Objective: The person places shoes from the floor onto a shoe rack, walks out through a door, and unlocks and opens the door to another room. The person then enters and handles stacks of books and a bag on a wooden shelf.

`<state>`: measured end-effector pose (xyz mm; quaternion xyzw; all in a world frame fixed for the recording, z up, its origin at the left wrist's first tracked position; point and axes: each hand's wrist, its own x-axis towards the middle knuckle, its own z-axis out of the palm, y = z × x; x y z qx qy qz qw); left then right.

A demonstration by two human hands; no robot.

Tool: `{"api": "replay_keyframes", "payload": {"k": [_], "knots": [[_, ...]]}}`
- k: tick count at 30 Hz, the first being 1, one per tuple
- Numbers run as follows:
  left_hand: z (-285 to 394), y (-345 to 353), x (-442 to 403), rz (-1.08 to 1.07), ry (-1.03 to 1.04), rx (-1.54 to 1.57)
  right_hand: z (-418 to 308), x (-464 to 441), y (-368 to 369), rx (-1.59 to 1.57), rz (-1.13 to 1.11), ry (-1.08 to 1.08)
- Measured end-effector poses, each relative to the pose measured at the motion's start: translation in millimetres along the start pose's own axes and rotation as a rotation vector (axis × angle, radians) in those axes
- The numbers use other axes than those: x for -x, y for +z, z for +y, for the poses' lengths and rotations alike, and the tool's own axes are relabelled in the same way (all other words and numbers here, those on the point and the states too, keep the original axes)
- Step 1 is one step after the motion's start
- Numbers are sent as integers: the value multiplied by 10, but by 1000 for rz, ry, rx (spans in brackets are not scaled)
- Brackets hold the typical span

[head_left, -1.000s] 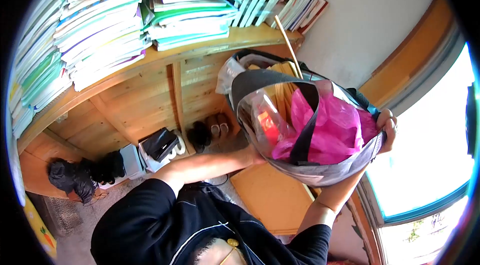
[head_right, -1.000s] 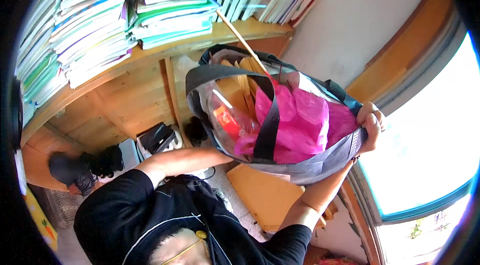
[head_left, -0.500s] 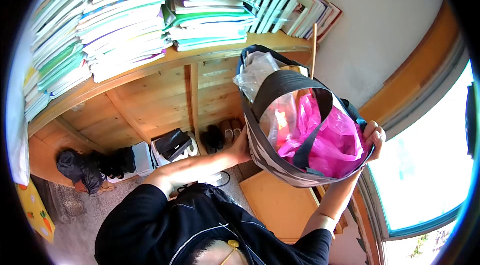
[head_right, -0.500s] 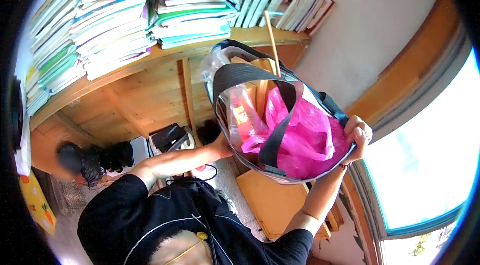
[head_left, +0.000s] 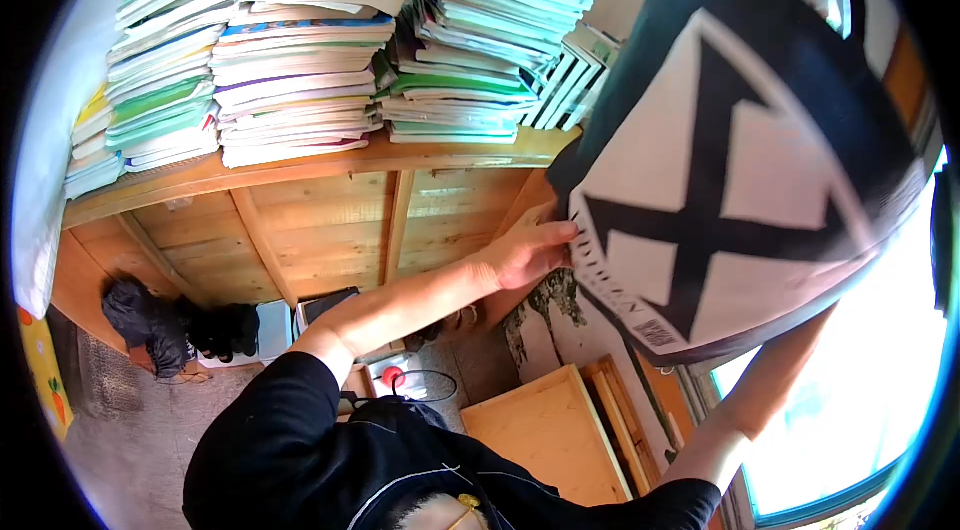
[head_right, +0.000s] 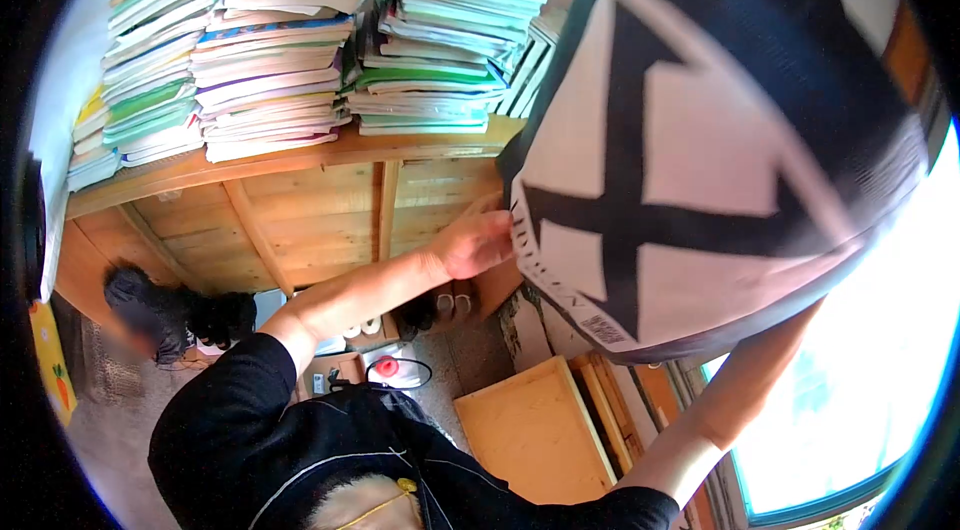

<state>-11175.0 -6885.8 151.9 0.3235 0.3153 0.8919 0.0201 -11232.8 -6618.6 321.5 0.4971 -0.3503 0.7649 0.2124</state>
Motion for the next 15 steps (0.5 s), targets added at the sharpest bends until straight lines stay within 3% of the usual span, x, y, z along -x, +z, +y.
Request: {"api": "replay_keyframes", "payload": {"k": [1, 3, 6, 10, 15], "knots": [[-131, -63, 32, 10, 24, -218, -6, -98, 44, 10, -6, -9], [-447, 134, 154, -24, -6, -204, -19, -285, 124, 27, -16, -30], [-391, 682, 185, -46, -226, 224, -27, -558, 222, 69, -38, -59], [-475, 527, -54, -21, -248, 278, -29, -929, 312, 115, -64, -102], [-95, 344, -751, -49, -212, 113, 11, -1464, 351, 182, -76, -156]]}}
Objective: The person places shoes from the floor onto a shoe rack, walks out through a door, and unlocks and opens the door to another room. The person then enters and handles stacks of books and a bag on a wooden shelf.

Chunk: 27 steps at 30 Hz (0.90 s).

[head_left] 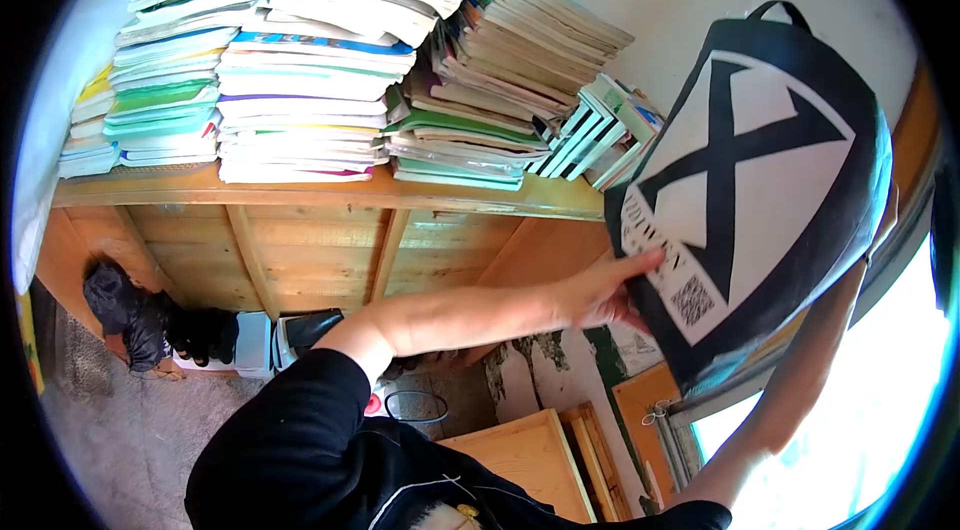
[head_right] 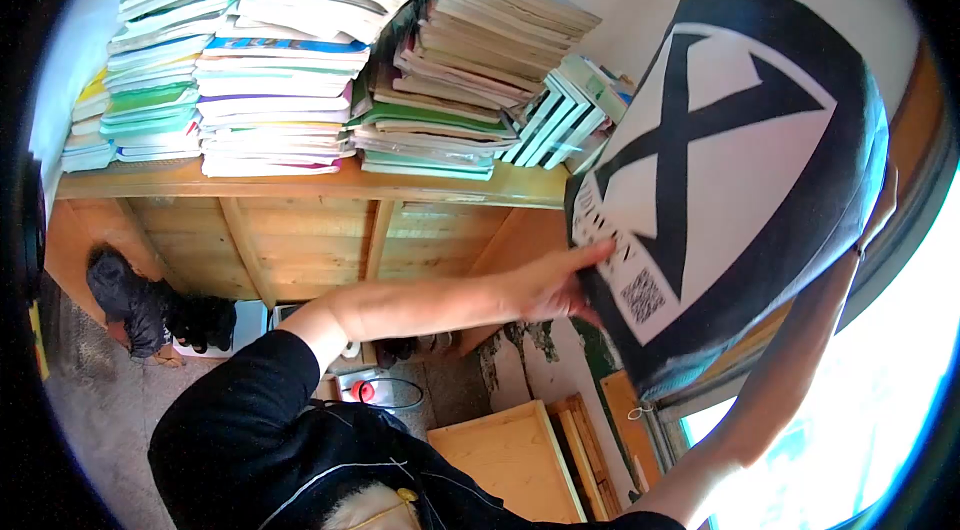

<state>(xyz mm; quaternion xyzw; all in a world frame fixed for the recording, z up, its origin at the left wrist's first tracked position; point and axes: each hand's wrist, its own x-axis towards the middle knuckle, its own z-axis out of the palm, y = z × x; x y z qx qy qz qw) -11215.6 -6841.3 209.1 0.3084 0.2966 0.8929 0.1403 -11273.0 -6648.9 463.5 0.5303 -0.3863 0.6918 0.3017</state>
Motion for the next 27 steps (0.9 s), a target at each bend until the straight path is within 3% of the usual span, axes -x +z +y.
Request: {"api": "replay_keyframes", "payload": {"k": [5, 6, 9, 10, 11, 13, 14, 15, 17, 19, 23, 25, 27], "knots": [[723, -227, -884, 72, 158, -50, 320, -693, -3, 76, 14, -35], [946, -244, -1018, -8, 242, -145, 461, -878, -17, 96, 36, -12], [1518, -362, -1573, 146, 455, -290, 993, -1404, -146, 132, 142, 147], [1678, -338, -1637, 333, 538, -435, 1152, -1325, -63, 218, 188, 269], [1795, -551, -1929, 578, 659, -541, 1417, -1182, -37, 272, 83, 225], [1777, -1014, -2297, 1071, 995, -1072, 2068, -931, -212, 403, -8, 197], [1689, -846, -2014, 1047, 699, -1162, 2295, -673, -144, 530, -109, 247], [1531, -962, -2037, 1245, 648, -1502, 2524, -431, -57, 653, -212, 294], [1490, -999, -1772, 883, 234, -1875, 3036, -65, 39, 702, -472, 274], [1336, -965, -1540, 762, 217, -1893, 3357, 215, 205, 1165, -200, 244], [1267, -1312, -1168, 606, 216, -1948, 3379, 433, 543, 1298, -151, 234], [1159, -1319, -871, 598, 181, -2130, 3433, 482, 457, 1247, -106, 230], [1033, -1314, -562, 523, 108, -2073, 3504, 547, 343, 1169, -61, 154]]}}
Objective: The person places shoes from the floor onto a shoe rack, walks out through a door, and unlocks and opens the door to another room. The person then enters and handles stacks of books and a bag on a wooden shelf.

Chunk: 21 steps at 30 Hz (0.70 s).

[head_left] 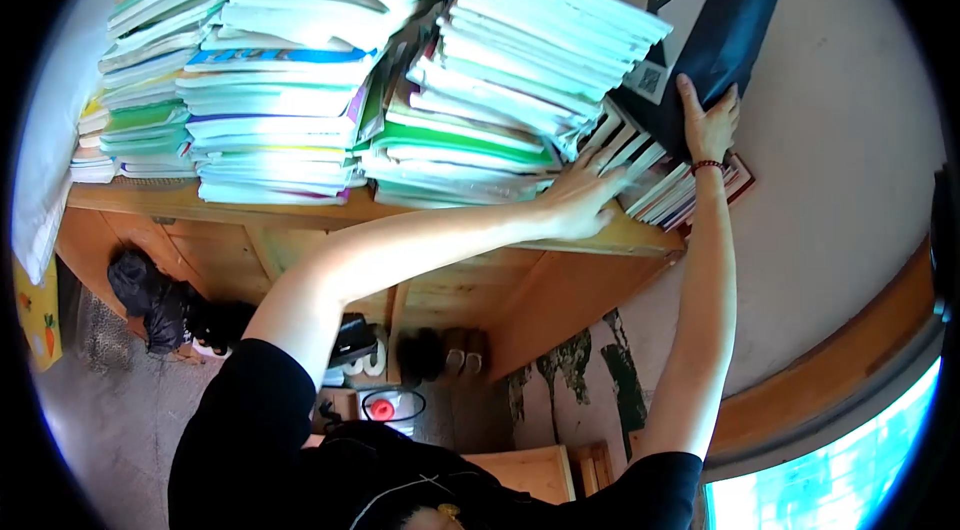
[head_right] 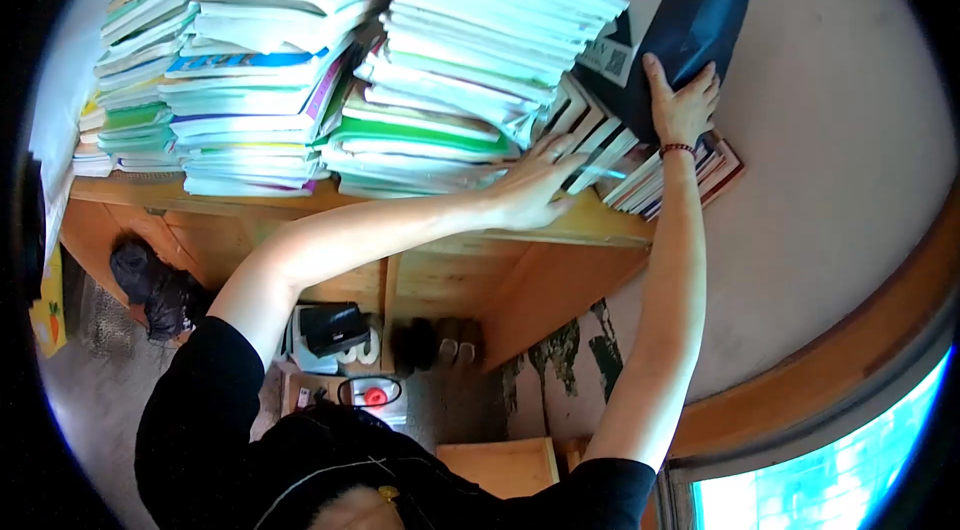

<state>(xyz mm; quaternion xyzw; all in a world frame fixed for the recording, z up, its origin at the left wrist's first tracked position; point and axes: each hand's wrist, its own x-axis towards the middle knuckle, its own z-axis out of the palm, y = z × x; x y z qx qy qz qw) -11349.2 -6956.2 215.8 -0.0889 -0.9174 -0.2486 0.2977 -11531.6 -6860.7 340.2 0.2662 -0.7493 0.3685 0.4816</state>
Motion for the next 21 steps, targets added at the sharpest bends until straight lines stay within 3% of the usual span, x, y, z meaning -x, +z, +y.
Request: {"api": "replay_keyframes", "payload": {"k": [5, 7, 10, 12, 14, 18, 20, 21], "knots": [[-82, 160, 648, 25, 185, -377, 96, 82, 69, 25, 30, -62], [-196, 106, 793, 129, 223, -275, 137, 90, 139, 82, 30, -29], [-395, -219, 1051, 304, 309, -609, 171, 143, 176, 163, 25, -47], [-596, -415, 1290, 328, 270, -793, -50, 478, 79, 82, 74, -185], [-832, -725, 1589, 273, 358, -818, -351, 973, -13, -58, 136, -416], [-727, -867, 2434, 214, 124, -668, -903, 1915, -171, -390, -47, -607], [-613, -1001, 2810, 158, -20, -671, -1073, 2252, -220, -429, -215, -545], [-834, -895, 2942, 235, 22, -782, -1144, 2389, -226, -483, -254, -522]]}}
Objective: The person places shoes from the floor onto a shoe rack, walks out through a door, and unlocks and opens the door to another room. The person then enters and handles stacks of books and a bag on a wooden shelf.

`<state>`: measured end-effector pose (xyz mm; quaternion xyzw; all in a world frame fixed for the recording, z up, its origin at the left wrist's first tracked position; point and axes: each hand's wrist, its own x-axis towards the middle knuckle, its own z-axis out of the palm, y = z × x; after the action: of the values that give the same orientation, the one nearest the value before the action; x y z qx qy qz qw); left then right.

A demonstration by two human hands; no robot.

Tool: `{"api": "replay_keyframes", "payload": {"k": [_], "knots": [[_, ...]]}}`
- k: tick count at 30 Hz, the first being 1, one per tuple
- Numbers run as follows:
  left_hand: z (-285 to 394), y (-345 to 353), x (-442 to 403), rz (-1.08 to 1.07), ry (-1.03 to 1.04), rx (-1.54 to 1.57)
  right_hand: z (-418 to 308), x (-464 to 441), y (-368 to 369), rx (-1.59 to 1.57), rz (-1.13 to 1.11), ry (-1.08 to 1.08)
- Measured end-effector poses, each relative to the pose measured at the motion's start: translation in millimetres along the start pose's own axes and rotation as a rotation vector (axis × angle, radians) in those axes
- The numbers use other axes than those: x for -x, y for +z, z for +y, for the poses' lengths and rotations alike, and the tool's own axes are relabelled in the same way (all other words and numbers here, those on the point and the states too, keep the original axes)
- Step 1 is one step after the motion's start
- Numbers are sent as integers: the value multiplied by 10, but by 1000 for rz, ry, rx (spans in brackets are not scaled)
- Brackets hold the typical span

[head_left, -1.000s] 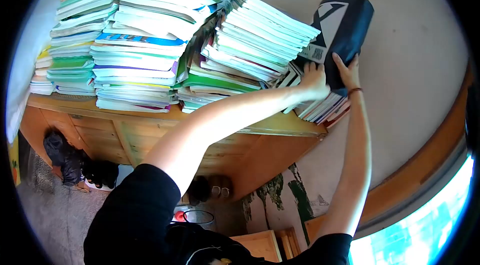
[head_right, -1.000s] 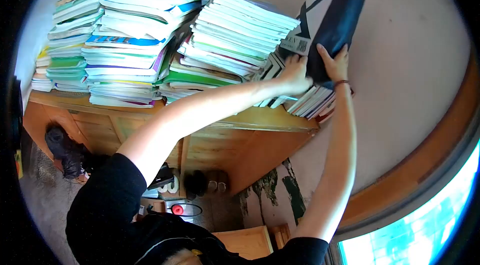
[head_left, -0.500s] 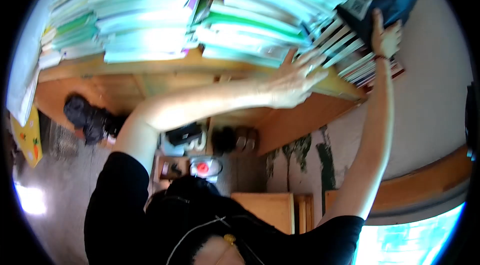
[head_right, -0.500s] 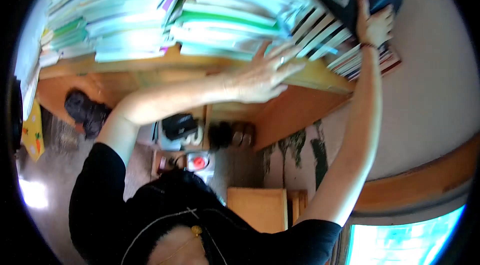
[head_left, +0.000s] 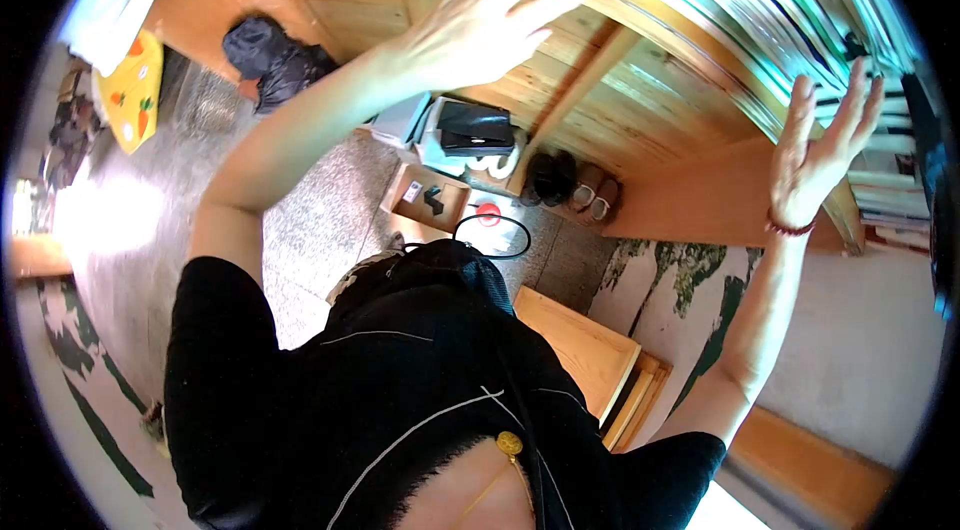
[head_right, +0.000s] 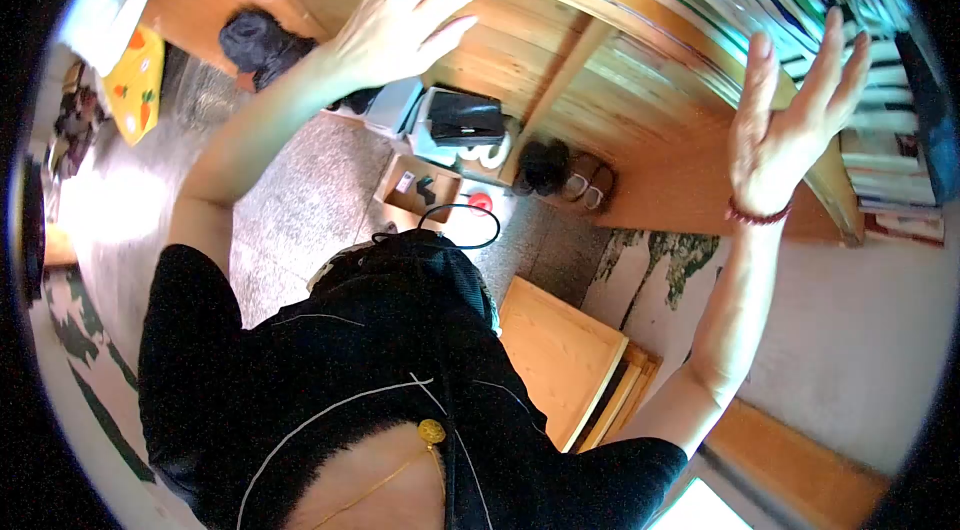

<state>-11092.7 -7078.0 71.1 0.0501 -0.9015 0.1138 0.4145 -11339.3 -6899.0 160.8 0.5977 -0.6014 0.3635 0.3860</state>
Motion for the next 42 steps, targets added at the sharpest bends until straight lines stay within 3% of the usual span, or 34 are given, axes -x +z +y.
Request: {"api": "replay_keyframes", "payload": {"k": [5, 11, 15, 18, 21, 24, 26, 27, 29, 30, 31, 32, 33, 35, 37, 38, 41, 42], "knots": [[91, -468, 1276, -66, -481, -27, -361, 405, 264, -219, 33, 58], [530, -788, 3377, -264, -1060, -241, -683, 1244, 822, -358, -18, 88], [938, -946, 4642, -441, -1544, -235, -1112, 1998, 1350, -569, -304, 462], [1145, -1091, 5265, -454, -1840, -97, -1419, 2473, 1670, -560, -513, 504], [1230, -1292, 5711, -439, -1979, -4, -1924, 2591, 1812, -463, -647, 341], [1221, -1509, 6380, -370, -2010, 41, -2379, 2738, 2016, -458, -746, 331], [1146, -1720, 6751, -317, -2209, 204, -2589, 3035, 2277, -432, -824, 328], [1128, -1806, 7027, -303, -2207, 204, -2732, 3126, 2381, -442, -734, 236], [1161, -1977, 7566, 74, -2516, 462, -2981, 3462, 2599, -454, -789, 294], [1148, -2157, 7337, 246, -2608, 335, -3005, 3774, 2772, -412, -894, 180], [1168, -2292, 7479, 259, -2617, 334, -3046, 3995, 2875, -367, -996, 64], [1191, -2413, 7714, 212, -2711, 373, -3258, 4076, 2831, -355, -1062, 390], [1207, -2499, 7898, 161, -2802, 417, -3390, 4086, 2819, -243, -1329, 490], [1286, -2723, 7974, 228, -2744, 391, -3671, 4060, 2795, -200, -1596, 513], [1368, -2873, 8049, 336, -2793, 320, -3728, 4429, 2886, -241, -1562, 537], [1418, -2916, 8152, 394, -2809, 333, -3437, 5260, 3243, -280, -1571, 365], [1508, -3058, 8430, 382, -2881, 367, -3766, 4921, 3326, -214, -1715, 539], [1442, -3107, 8447, 339, -2945, 304, -3850, 4728, 3316, -118, -1712, 283]]}}
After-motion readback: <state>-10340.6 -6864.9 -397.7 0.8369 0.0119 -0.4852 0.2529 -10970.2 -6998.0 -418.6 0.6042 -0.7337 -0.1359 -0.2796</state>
